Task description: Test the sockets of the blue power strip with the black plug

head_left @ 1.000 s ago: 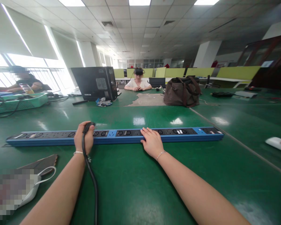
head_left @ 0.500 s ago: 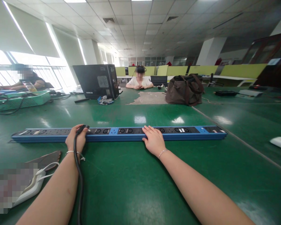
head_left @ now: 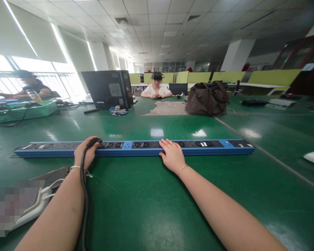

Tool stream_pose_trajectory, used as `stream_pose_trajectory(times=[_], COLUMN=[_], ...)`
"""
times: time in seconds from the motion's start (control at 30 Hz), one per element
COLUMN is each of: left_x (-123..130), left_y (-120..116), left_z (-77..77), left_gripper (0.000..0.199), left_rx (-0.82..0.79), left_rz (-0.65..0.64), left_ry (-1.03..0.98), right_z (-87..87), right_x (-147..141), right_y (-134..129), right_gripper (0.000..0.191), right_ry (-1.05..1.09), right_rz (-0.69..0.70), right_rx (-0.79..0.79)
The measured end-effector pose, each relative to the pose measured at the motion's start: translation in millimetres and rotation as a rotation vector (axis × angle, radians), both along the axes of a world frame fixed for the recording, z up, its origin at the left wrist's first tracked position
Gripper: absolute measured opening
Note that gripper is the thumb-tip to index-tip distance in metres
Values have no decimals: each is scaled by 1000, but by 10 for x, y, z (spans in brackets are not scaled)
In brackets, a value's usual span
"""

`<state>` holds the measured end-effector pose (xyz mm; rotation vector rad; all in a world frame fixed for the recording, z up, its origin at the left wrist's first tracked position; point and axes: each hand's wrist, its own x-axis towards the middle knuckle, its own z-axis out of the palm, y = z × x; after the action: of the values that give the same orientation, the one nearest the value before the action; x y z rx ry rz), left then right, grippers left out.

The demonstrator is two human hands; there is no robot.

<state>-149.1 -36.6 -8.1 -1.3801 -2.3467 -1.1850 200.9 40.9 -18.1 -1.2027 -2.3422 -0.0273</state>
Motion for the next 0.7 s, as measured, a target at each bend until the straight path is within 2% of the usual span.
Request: stream_pose_trajectory(times=[0.53,0.7], left_x=[150,237], left_y=[-64,-104], left_z=[-4,58], left_gripper=[34,37], left_rx=[-146,-156], left_rz=[52,96], left_ry=[144,93], right_z=[-12,-11], right_x=[5,0], right_y=[6,1], right_gripper=[46,47], right_ry=[-4,-5], right_rz=[-3,-8], right_rx=[17,18])
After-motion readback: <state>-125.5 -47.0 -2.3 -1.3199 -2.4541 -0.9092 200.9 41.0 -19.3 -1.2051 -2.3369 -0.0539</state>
